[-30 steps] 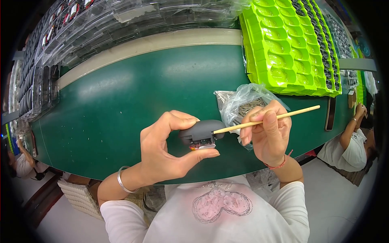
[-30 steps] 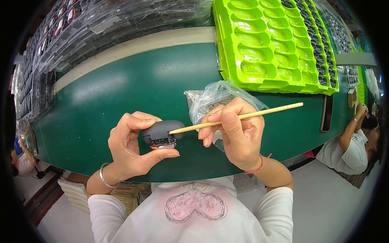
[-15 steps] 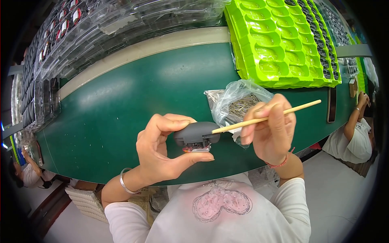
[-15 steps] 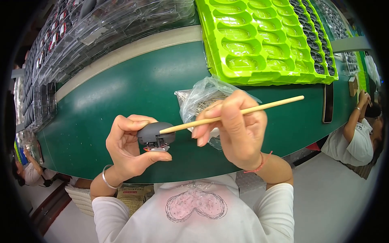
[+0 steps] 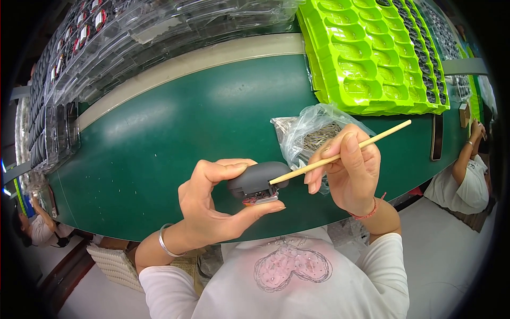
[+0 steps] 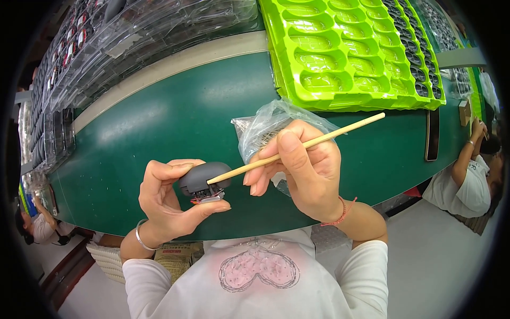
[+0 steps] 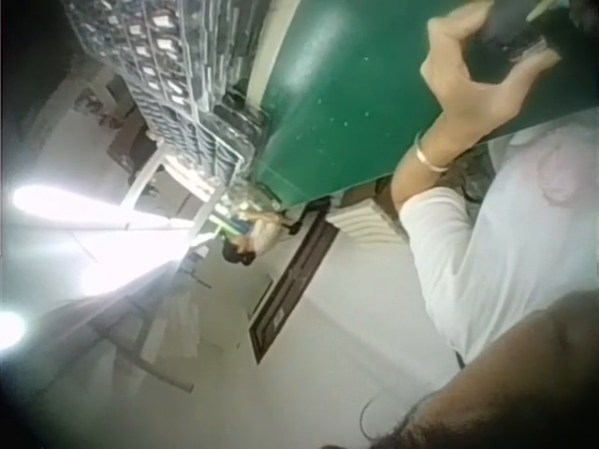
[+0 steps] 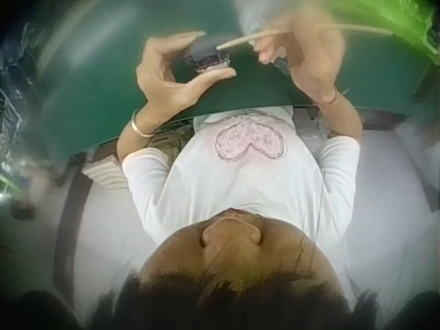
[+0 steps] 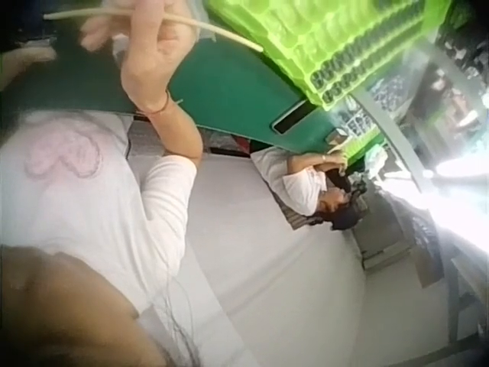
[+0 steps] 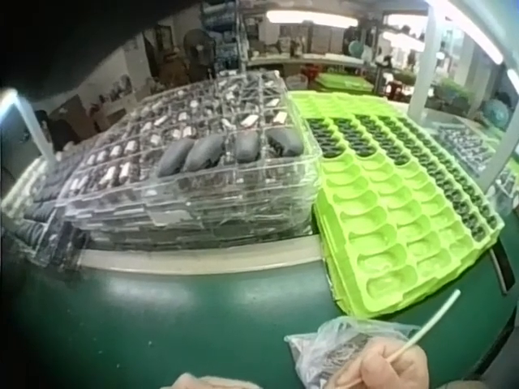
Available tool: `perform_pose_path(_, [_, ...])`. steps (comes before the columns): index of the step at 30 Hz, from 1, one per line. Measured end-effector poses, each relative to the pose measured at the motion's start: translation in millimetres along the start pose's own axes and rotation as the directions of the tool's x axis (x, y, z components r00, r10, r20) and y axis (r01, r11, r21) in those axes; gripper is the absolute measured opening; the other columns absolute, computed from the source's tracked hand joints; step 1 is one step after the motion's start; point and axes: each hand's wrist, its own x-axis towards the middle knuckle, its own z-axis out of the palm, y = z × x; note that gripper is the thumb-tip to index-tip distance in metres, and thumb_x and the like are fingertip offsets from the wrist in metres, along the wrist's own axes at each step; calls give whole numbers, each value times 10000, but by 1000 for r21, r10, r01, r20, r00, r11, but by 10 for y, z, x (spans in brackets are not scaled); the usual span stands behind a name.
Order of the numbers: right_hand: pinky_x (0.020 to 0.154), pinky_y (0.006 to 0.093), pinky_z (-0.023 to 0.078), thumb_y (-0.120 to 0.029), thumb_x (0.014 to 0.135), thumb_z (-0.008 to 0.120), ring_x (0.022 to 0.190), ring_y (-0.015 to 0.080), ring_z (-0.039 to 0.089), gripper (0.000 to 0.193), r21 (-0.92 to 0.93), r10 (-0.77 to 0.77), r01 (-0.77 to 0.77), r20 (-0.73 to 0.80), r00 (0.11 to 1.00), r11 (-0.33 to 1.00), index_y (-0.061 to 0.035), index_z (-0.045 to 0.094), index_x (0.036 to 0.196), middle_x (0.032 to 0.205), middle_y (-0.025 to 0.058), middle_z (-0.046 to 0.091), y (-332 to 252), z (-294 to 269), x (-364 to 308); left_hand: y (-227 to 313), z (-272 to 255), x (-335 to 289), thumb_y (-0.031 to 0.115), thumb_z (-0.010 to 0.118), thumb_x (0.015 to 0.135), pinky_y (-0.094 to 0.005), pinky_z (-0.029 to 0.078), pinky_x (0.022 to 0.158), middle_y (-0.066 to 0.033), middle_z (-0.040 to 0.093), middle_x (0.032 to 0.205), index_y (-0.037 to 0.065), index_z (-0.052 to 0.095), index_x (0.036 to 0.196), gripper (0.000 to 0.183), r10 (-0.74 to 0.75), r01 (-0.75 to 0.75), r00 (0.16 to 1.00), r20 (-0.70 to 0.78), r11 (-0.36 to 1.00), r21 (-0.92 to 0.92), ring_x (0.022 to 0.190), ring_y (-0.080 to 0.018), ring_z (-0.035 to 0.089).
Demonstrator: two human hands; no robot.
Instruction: The person assembles small electronic components by placing electronic circuitry and lithium batteries into plastic casings, using a wooden stick to seat the parts.
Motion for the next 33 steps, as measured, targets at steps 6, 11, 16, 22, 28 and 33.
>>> perform_pose_path(6, [471,304,542,-283,1092,339,526,239,627,326,-8,41,-41,-11,999,999,-18,464,946,702,242,637,23,0,8,-7,-66,9,166,975,609,-319,461,784,-155,726,995,48,488,1129,722,114,-116,993,24,965,235,963,-228,704])
perform_pose_path(11, [539,330,597,-214,1079,395,635,267,705,278,145,-10,1,63,998,989,24,494,973,813,254,672,95,-91,1,-45,-50,23,166,973,612,-298,391,769,-128,739,963,66,494,1138,719,172,-168,985,6,951,259,861,-200,708])
perform_pose_path(16, [513,330,599,-189,1069,430,627,267,708,236,110,-78,74,34,996,991,15,470,958,804,252,670,119,-68,-6,-25,-60,1,162,976,604,-294,407,765,-125,729,981,57,505,1142,723,161,-156,987,-1,954,255,880,-211,711])
perform_pose_path(22, [524,331,603,-164,1047,489,630,263,711,200,27,-87,85,75,993,996,8,456,951,797,249,671,106,-104,6,-29,-47,-36,153,978,600,-300,466,765,-123,715,988,38,534,1133,704,114,-106,993,-21,967,231,887,-234,711])
perform_pose_path(28, [549,345,606,-161,1046,487,633,277,712,200,43,-144,141,76,987,989,10,443,952,800,263,671,146,-38,-37,-29,-33,-18,143,977,600,-305,495,711,-112,687,994,19,532,1129,702,211,-205,978,2,947,246,893,-256,709])
perform_pose_path(33, [561,369,611,-170,1045,491,626,284,710,204,85,-164,159,59,985,984,16,443,974,806,276,668,155,-25,-59,-16,-10,-25,132,976,599,-317,511,736,-119,658,1015,19,525,1136,711,224,-221,974,8,951,217,886,-268,709])
